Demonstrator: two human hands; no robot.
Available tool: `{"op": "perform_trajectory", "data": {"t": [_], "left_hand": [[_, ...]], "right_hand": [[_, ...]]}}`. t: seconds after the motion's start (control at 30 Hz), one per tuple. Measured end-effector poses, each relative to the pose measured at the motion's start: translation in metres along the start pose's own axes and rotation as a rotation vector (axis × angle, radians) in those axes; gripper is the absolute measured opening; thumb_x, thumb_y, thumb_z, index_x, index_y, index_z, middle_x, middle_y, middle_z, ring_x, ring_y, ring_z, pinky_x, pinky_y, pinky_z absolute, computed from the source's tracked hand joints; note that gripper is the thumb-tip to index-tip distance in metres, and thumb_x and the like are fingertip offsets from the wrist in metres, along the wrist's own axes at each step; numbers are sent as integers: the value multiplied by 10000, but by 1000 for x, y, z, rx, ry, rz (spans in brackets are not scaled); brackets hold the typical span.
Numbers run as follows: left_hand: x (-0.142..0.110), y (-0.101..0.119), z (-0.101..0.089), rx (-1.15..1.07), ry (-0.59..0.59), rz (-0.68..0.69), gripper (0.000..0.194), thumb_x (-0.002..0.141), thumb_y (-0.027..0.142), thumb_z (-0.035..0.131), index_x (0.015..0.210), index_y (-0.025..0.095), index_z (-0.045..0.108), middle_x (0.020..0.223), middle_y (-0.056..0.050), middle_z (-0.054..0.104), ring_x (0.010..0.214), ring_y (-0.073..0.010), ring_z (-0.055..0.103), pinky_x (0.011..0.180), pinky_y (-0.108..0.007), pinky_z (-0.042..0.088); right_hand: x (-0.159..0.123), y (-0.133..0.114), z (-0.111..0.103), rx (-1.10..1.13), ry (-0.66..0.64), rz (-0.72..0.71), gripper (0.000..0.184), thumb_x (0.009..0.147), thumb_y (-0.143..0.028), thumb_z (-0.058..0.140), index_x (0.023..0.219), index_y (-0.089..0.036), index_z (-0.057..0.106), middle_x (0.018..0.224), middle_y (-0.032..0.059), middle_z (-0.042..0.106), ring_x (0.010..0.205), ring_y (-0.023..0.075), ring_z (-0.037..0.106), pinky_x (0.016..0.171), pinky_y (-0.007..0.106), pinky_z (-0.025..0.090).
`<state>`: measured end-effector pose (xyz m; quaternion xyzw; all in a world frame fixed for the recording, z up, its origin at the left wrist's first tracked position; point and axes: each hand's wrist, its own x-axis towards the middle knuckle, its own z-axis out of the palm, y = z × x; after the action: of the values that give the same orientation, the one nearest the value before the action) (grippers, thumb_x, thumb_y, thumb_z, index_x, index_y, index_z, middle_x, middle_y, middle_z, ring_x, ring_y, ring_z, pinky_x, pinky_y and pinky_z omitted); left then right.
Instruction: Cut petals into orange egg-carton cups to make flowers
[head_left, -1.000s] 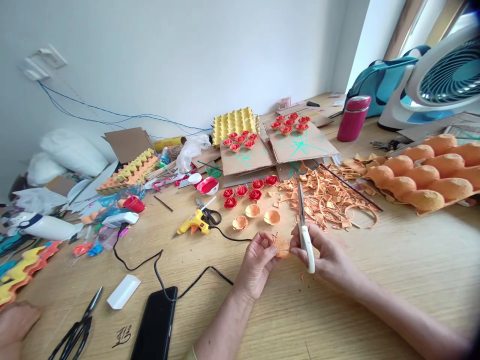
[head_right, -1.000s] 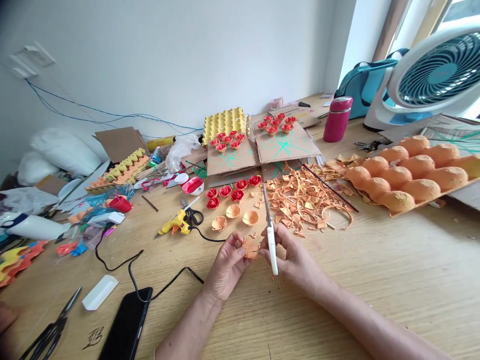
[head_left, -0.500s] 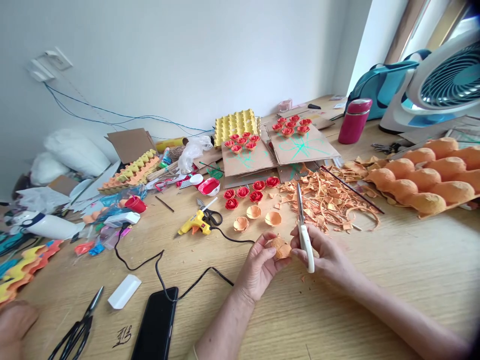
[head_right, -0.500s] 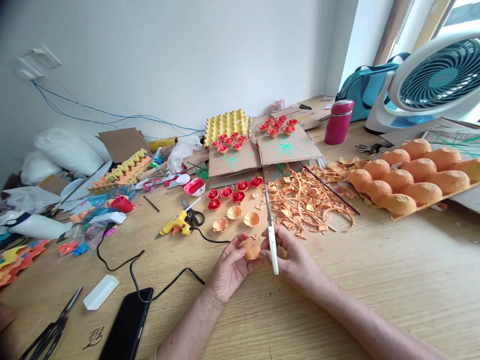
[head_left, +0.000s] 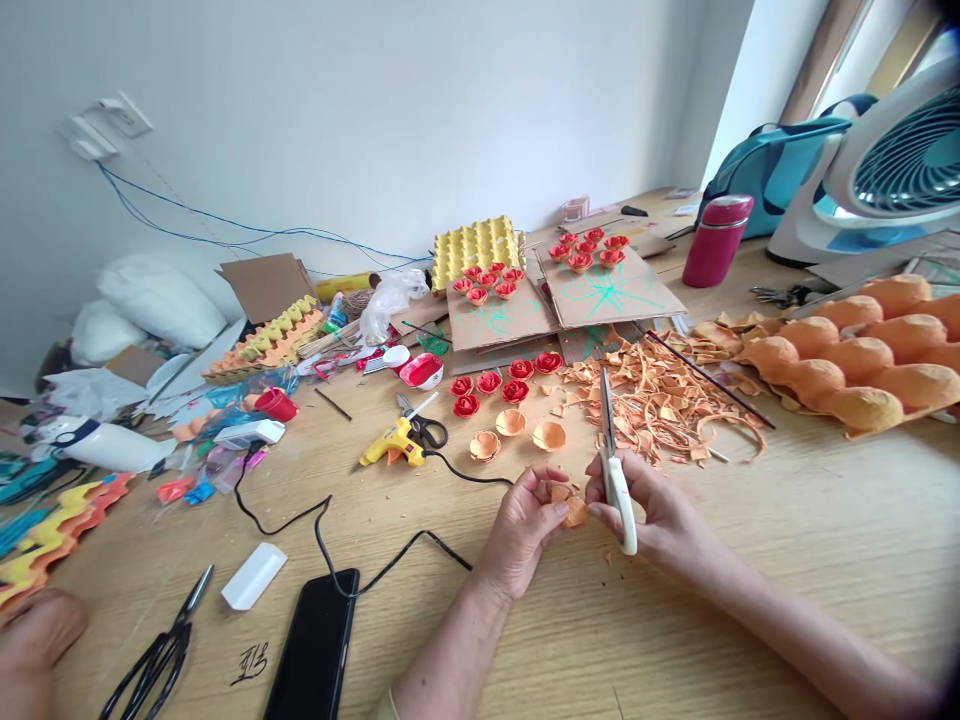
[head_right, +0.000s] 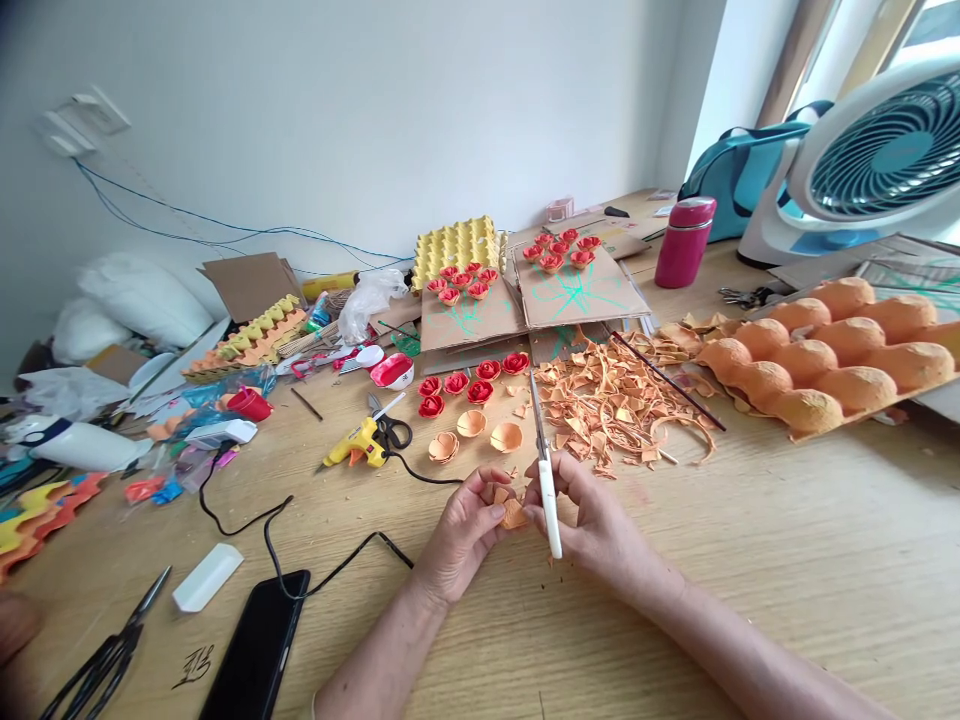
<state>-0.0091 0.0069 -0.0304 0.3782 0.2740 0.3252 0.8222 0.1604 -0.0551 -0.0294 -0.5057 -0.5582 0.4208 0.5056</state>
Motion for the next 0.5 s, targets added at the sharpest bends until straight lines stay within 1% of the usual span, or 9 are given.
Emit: {"op": "perform_trajectory", "data": {"t": [0.1,0.13,0.2,0.27,0.33,0.47,0.5], "left_hand": [[0,0,-1,-18,24,11,317,701,179,778,967,183,606,772,26,593,722,-95,568,723,-240,472],[0,0,-1,-39,31,18,313,701,169,770,969,185,610,761,34,578,712,-91,561,719,-238,473],[0,0,-3,-81,44,36,302,706,154,750,973,192,614,762,40,555,710,-91,553,727,-251,486],[0,2,-4,-103,60,61,293,716,154,731,982,196,618,778,38,545,728,-100,552,750,-279,507],[0,3,-5,-111,68,77,315,726,161,718,1025,196,624,793,34,543,743,-107,556,777,-301,519],[0,4,-7,-135,55,76,393,728,173,711,1113,196,633,796,29,538,757,-111,563,795,-302,521],[0,3,-7,-140,53,74,381,723,179,715,1097,196,642,800,25,544,770,-118,568,794,-303,521]], "right_hand": [[0,-3,-1,-40,11,11,219,868,-393,669,897,-230,525,853,-4,586,809,176,557,746,288,459],[0,-3,-2,-40,20,15,230,864,-411,667,891,-228,531,852,-4,587,810,178,555,744,287,457],[1,-4,-6,-3,13,42,274,872,-479,632,880,-222,538,821,-6,578,766,170,541,691,278,452],[2,-6,-10,56,-63,106,360,884,-570,568,841,-213,538,727,-15,550,654,148,504,583,258,424],[2,-10,-14,98,-190,182,457,879,-655,506,785,-208,530,616,-27,514,540,128,460,499,248,385],[-1,-16,-18,146,-398,314,573,821,-756,481,704,-198,541,506,-26,514,421,109,459,424,234,381],[-2,-16,-17,158,-407,329,582,809,-761,493,704,-192,563,487,-27,515,393,105,458,398,226,374]]}}
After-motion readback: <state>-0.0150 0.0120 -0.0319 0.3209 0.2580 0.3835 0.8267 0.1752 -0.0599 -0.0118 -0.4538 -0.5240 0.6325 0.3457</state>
